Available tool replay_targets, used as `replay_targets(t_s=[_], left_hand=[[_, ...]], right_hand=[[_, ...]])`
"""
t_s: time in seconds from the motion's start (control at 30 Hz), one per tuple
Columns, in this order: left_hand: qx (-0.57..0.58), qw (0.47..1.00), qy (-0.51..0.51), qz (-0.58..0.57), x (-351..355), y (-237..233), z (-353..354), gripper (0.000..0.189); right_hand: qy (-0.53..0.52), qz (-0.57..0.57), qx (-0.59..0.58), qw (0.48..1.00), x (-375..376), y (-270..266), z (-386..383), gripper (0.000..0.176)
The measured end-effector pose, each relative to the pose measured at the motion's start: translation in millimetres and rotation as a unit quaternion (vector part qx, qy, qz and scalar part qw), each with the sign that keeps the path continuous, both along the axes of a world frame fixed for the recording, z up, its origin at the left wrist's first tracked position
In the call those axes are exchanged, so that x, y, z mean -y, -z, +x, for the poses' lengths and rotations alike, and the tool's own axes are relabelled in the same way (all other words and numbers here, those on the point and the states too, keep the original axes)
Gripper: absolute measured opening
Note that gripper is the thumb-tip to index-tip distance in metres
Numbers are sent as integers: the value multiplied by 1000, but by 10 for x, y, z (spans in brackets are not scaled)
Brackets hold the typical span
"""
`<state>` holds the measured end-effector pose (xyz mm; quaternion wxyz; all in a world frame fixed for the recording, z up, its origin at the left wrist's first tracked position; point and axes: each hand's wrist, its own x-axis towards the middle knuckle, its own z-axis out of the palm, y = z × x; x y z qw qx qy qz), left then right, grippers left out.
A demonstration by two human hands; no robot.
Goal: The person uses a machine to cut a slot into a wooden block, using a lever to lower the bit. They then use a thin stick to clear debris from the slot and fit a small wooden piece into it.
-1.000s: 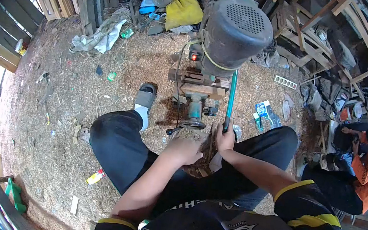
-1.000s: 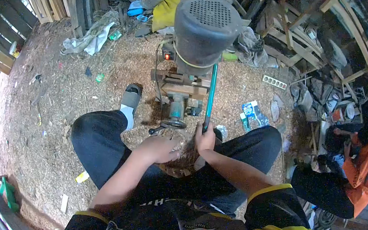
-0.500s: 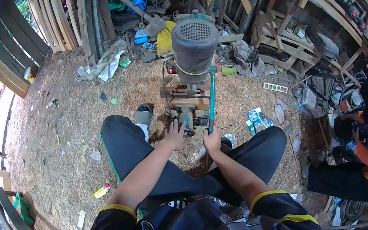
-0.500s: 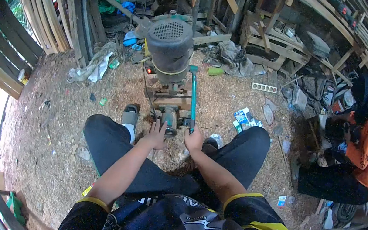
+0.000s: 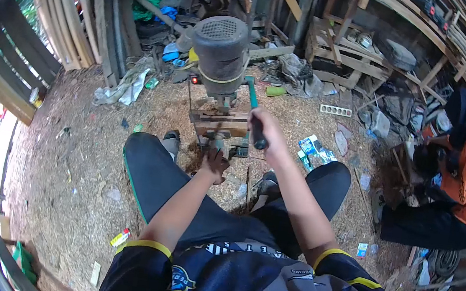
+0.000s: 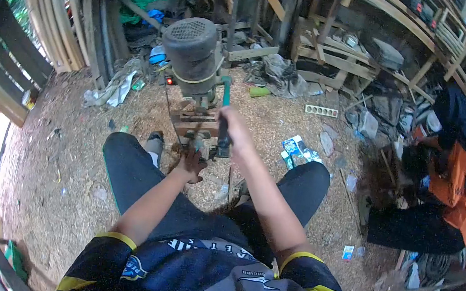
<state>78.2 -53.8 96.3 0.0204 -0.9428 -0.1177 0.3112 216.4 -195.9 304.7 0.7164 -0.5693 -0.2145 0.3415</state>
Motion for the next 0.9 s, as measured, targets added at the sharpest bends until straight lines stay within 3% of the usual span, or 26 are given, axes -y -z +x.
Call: replay_targets(t_s=[0.1,0.17,0.27,0.3,0.43,0.6,0.7,0.73,0.83,0.9], left_hand=[[44,993,-105,-20,103,-55,-135,97],[29,983,-178,-33,211,-298,-171,97],[83,956,-231,-163,34,-218,-207,85],[116,940,-241,-214,-35,-163,-239,83],[150,962,-179,-141,-80,-16,-319,74],[168,938,-170,-250,-341,86,-360,61],[143,929,-196,-279,-352,-59,-309,62],[131,929,-198,-282,-356,-56,-290,66],[112,936,-200,-266,-385,115,-201,71],[109,929,-214,-281,-365,28,-184,73]], right_hand=[[38,70,62,995,-126,31,66,44],[82,94,220,967,-266,15,140,51],[129,76,344,927,-434,-58,304,61],[146,71,365,917,-471,-68,328,56],[241,87,474,842,-678,-19,421,43],[286,74,430,853,-1021,591,719,37],[277,56,387,878,-1170,790,932,35],[326,55,424,843,-1233,705,986,29],[304,22,379,874,-1313,331,1164,27],[322,-13,388,863,-1453,209,1380,29]])
